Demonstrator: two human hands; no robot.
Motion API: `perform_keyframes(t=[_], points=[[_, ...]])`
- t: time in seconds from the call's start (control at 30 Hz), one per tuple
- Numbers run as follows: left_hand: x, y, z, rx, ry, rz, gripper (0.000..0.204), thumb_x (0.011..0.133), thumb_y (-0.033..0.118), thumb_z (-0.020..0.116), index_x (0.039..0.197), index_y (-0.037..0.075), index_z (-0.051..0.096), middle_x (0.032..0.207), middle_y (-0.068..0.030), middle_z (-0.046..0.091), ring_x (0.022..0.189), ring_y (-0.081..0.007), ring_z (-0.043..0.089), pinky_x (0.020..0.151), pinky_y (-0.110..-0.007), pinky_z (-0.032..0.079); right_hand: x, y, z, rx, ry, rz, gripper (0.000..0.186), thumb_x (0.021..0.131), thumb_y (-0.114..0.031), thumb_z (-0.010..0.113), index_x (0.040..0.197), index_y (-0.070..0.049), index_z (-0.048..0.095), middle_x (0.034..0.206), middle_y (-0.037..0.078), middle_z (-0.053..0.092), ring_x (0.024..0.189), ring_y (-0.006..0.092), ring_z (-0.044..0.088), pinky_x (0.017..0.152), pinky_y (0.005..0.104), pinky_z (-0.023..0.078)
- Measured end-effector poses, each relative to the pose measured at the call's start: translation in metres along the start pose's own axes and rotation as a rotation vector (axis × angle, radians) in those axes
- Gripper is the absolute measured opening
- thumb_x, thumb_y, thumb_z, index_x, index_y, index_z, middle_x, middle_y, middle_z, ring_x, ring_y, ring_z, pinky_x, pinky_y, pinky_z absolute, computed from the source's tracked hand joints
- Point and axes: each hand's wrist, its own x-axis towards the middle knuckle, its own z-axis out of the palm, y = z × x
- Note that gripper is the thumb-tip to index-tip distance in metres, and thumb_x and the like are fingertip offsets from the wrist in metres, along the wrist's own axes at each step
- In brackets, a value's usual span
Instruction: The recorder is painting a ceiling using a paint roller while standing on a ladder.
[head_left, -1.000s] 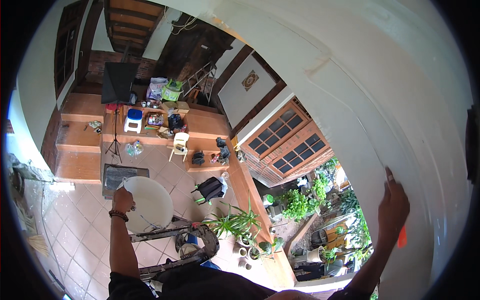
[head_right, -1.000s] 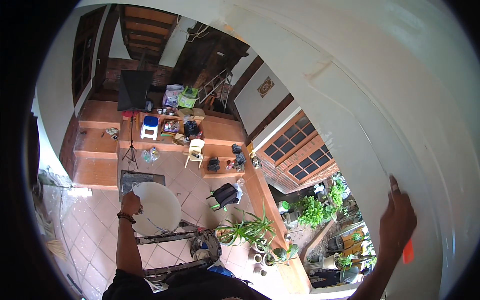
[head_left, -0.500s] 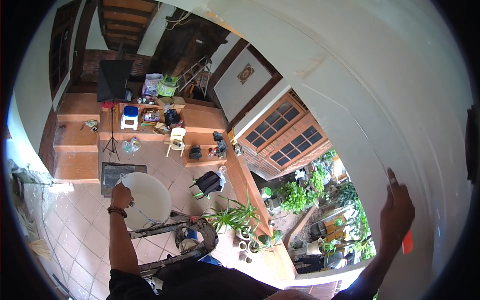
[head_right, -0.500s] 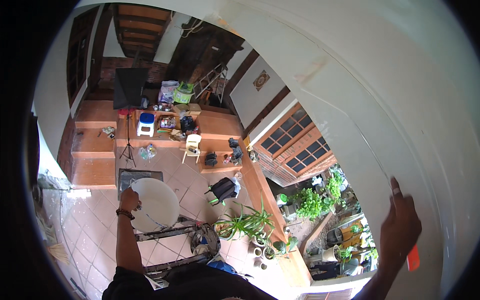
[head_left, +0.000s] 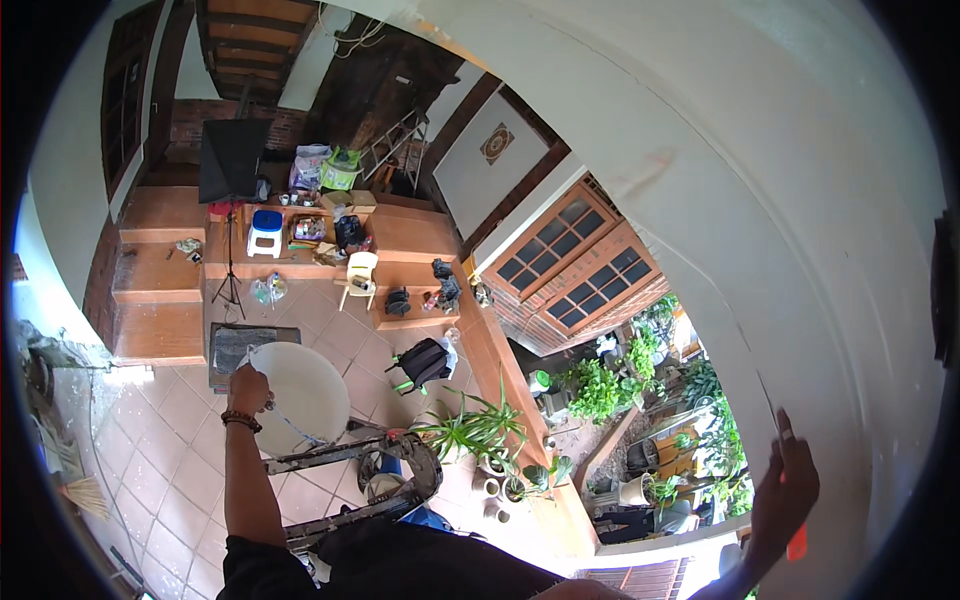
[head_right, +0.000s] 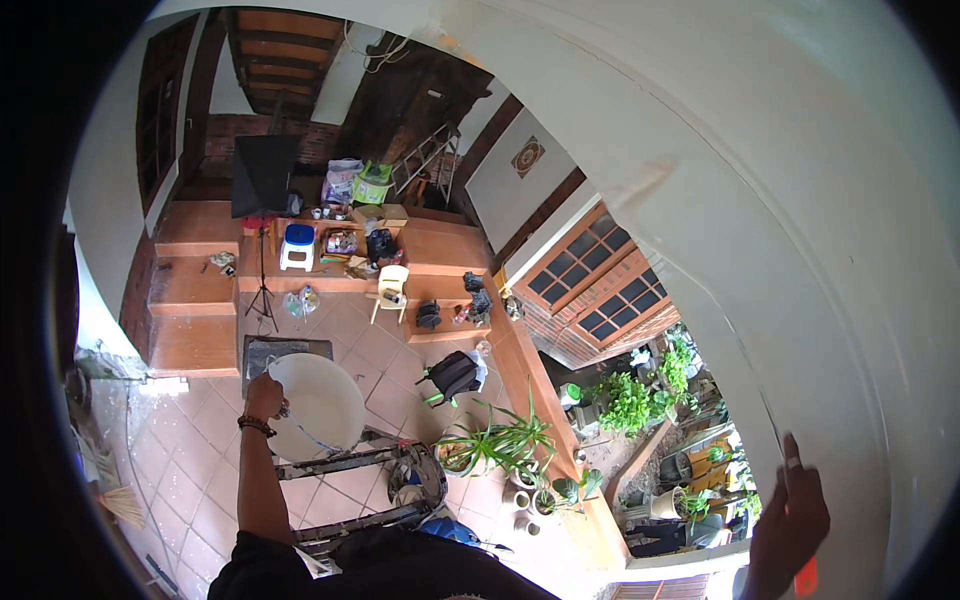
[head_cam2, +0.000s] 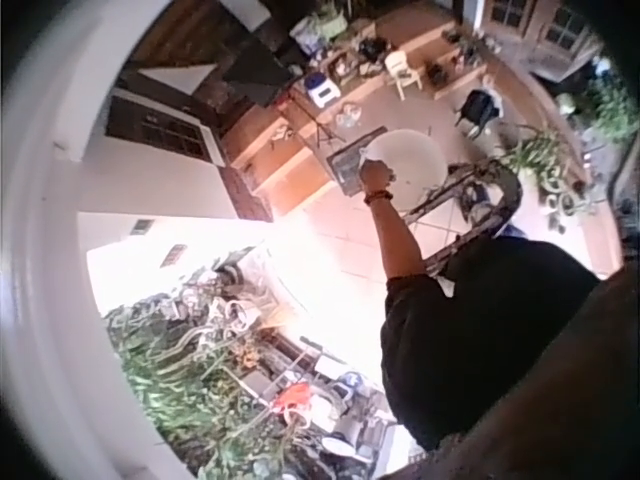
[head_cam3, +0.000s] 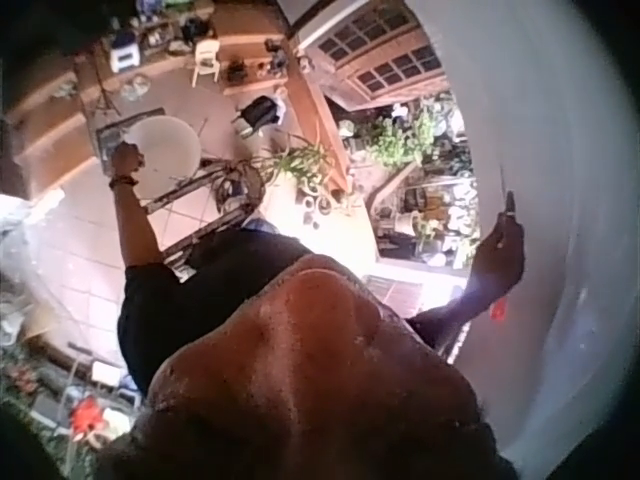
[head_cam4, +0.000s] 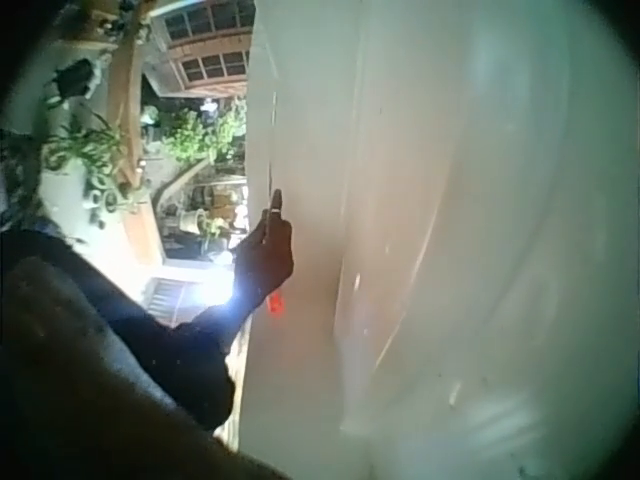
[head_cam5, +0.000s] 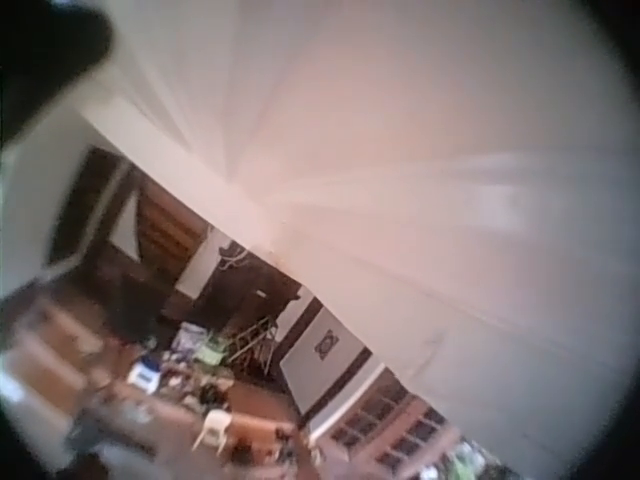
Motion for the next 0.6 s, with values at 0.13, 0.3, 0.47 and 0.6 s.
perform_keyframes(t=[0.13, 0.3, 0.47, 0.6], points=[[-0.01, 0.011, -0.009, 0.48, -0.115, 0.32, 0.029, 0.09, 0.005, 0.044, 0.078, -0.01, 0.065, 0.067, -0.0134, 0.068, 0.049, -0.0206, 0.066, 0.041, -0.03, 0.055, 0.054, -0.047, 0.034, -0.058, -0.014, -0.039, 0.035, 0.09, -0.01, 0.056, 0.124, -0.019, 0.061, 0.08, 0.007, 0.058, 0.066, 0.0235, 0.058, 0.059, 0.0351, 0.047], [-0.016, -0.011, -0.014, 0.003, 0.02, 0.021, 0.032, 0.091, 0.005, 0.041, 0.074, -0.008, 0.064, 0.064, -0.0127, 0.067, 0.046, -0.0196, 0.065, 0.039, -0.03, 0.054, 0.077, -0.067, 0.07, -0.067, 0.037, -0.129, 0.033, 0.091, -0.01, 0.055, 0.121, -0.02, 0.062, 0.082, 0.006, 0.059, 0.067, 0.0236, 0.06, 0.06, 0.0354, 0.049], [-0.02, 0.03, -0.005, -0.137, 0.031, -0.01, 0.031, 0.091, 0.005, 0.041, 0.076, -0.008, 0.064, 0.064, -0.0127, 0.067, 0.046, -0.0196, 0.064, 0.038, -0.031, 0.053, 0.029, -0.02, 0.036, -0.08, 0.109, -0.045, 0.033, 0.091, -0.009, 0.053, 0.121, -0.021, 0.062, 0.081, 0.005, 0.059, 0.068, 0.0205, 0.061, 0.059, 0.0337, 0.049], [0.006, -0.027, -0.002, -0.052, 0.075, 0.154, 0.022, 0.087, 0.005, 0.041, 0.082, -0.003, 0.06, 0.062, -0.0131, 0.065, 0.047, -0.0213, 0.064, 0.035, -0.031, 0.049, 0.026, -0.023, 0.029, -0.093, 0.133, -0.019, 0.034, 0.091, -0.007, 0.053, 0.121, -0.021, 0.063, 0.079, 0.003, 0.057, 0.068, 0.0177, 0.061, 0.058, 0.0333, 0.049]])
